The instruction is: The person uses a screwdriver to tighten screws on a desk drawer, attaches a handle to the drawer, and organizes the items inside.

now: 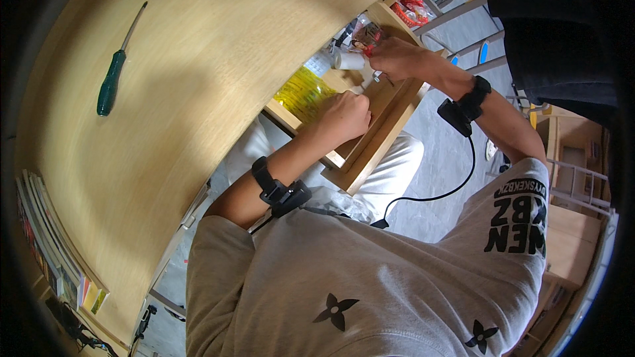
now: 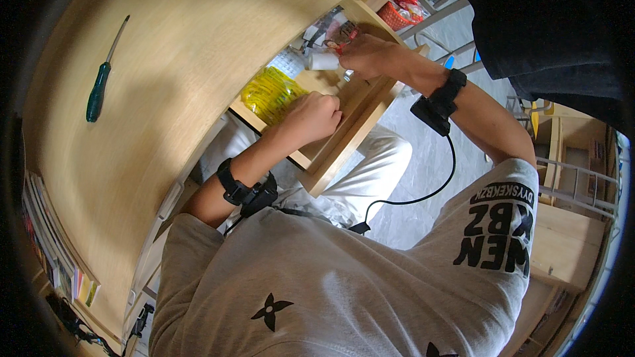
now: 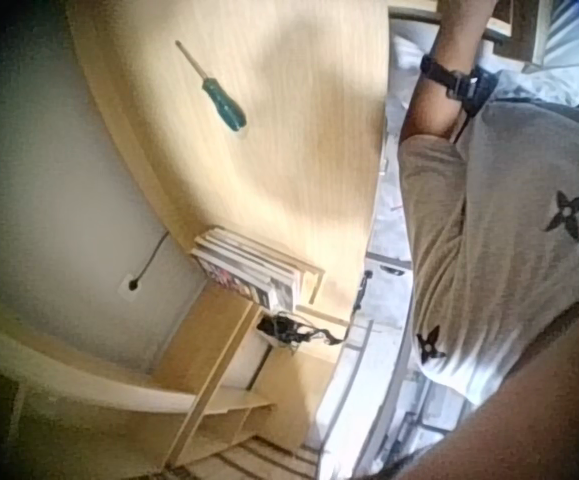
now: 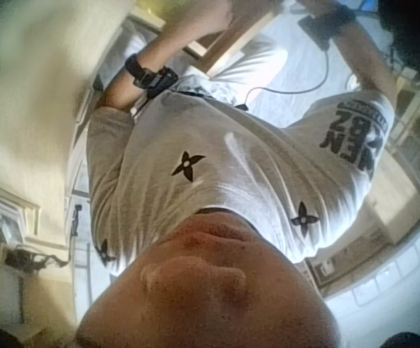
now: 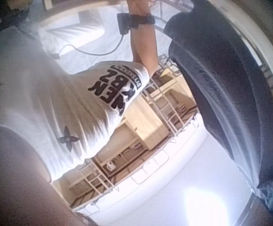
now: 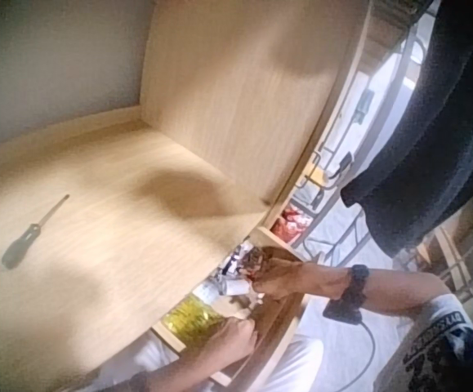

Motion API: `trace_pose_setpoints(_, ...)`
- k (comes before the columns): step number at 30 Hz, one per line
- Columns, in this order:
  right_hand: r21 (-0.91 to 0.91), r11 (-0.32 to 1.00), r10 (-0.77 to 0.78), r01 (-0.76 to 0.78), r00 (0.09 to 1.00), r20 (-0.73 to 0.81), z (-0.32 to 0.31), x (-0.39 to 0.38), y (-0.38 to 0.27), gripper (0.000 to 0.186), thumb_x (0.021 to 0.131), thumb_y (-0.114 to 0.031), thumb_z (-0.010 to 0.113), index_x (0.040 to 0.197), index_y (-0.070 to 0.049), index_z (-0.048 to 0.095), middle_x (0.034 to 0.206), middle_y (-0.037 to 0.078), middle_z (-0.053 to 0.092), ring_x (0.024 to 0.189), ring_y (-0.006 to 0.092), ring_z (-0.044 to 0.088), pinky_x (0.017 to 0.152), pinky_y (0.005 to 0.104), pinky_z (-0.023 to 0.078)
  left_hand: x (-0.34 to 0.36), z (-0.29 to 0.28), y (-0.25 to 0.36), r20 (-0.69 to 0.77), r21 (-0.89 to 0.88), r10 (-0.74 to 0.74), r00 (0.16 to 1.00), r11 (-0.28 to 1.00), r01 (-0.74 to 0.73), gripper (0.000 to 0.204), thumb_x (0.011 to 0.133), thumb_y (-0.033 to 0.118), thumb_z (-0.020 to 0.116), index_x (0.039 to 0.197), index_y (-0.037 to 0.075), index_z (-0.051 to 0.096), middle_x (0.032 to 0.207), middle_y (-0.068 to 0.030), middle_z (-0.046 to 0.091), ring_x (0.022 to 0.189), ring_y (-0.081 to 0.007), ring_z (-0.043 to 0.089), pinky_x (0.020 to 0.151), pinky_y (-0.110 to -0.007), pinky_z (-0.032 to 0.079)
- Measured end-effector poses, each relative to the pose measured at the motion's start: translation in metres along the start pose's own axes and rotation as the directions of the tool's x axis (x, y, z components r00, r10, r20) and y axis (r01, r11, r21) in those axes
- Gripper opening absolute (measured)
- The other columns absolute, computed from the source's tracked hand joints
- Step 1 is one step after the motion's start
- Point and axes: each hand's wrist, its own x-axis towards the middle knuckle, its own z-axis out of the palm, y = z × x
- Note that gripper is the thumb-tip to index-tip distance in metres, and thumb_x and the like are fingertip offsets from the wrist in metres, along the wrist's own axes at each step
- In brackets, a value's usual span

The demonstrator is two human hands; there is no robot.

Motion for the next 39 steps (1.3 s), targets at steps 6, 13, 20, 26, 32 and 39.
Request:
trace_pose_setpoints(6, 0.001, 0.999, -0.046, 0.046, 0.999, -0.003, 0.005, -0.005, -0.001, 0.017, 0.059, -0.013, 0.068, 0.070, -0.001, 0.065, 0.075, 0.015, 0.063, 0.077, 0.0346, 0.061, 0.069, 0.0416, 0.048, 0.000, -0.005, 0.004, 0.013, -0.009, -0.006, 1.000, 1.000, 0.007, 0.018, 0.077, 0.013, 0.061, 0.068, -0.003, 0.062, 0.068, -0.0261, 0.059, 0.067, -0.0422, 0.061, 0.064, -0.048, 0.049)
trace_pose_setpoints(13, 0.052, 0.999, -0.012, 0.007, 0.997, 0.079, 0.002, -0.007, -0.006, 0.017, 0.061, -0.012, 0.066, 0.073, -0.001, 0.066, 0.075, 0.015, 0.064, 0.082, 0.0341, 0.061, 0.073, 0.0419, 0.049, 0.001, 0.002, 0.001, -0.048, 0.008, -0.033, 0.998, 0.999, 0.033, 0.015, 0.075, 0.012, 0.063, 0.069, -0.002, 0.062, 0.068, -0.0244, 0.060, 0.068, -0.0403, 0.061, 0.063, -0.047, 0.049)
trace_pose_setpoints(20, 0.029, 0.990, 0.127, -0.140, 0.953, 0.274, -0.030, -0.013, -0.031, 0.021, 0.062, -0.011, 0.063, 0.078, 0.003, 0.067, 0.081, 0.018, 0.066, 0.083, 0.0361, 0.063, 0.073, 0.0430, 0.050, 0.000, -0.009, -0.001, 0.005, -0.098, -0.058, 0.998, 0.993, 0.058, 0.007, 0.073, 0.007, 0.062, 0.071, 0.001, 0.065, 0.070, -0.0194, 0.063, 0.068, -0.0343, 0.064, 0.064, -0.040, 0.051)
trace_pose_setpoints(26, -0.036, 0.982, 0.186, -0.186, 0.909, 0.373, -0.011, -0.008, -0.017, 0.027, 0.071, -0.019, 0.057, 0.084, 0.001, 0.070, 0.088, 0.018, 0.067, 0.086, 0.0346, 0.063, 0.077, 0.0428, 0.050, 0.012, -0.014, -0.005, 0.148, -0.162, -0.108, 0.983, 0.978, 0.132, 0.013, 0.072, 0.008, 0.065, 0.082, 0.001, 0.071, 0.073, -0.0128, 0.069, 0.068, -0.0180, 0.067, 0.065, -0.030, 0.052)
trace_pose_setpoints(32, 0.235, 0.850, 0.515, -0.471, 0.837, -0.185, -0.020, -0.046, -0.044, 0.027, 0.076, -0.022, 0.057, 0.096, -0.008, 0.068, 0.094, 0.014, 0.067, 0.092, 0.0333, 0.063, 0.075, 0.0439, 0.050, 0.012, -0.022, -0.003, 0.289, -0.265, -0.142, 0.947, 0.938, 0.221, 0.017, 0.073, 0.007, 0.066, 0.086, -0.004, 0.070, 0.068, -0.0066, 0.066, 0.059, -0.0097, 0.058, 0.055, -0.025, 0.047)
trace_pose_setpoints(39, 0.860, 0.409, 0.898, -0.306, 0.301, -0.320, 0.049, -0.143, -0.103, 0.025, 0.072, -0.019, 0.057, 0.087, 0.000, 0.062, 0.081, 0.021, 0.063, 0.080, 0.0376, 0.061, 0.068, 0.0458, 0.048, 0.019, -0.015, 0.000, 0.486, -0.315, -0.295, 0.823, 0.819, 0.480, 0.026, 0.088, 0.012, 0.057, 0.110, -0.002, 0.061, 0.095, -0.0060, 0.065, 0.080, -0.0109, 0.061, 0.071, -0.023, 0.049)
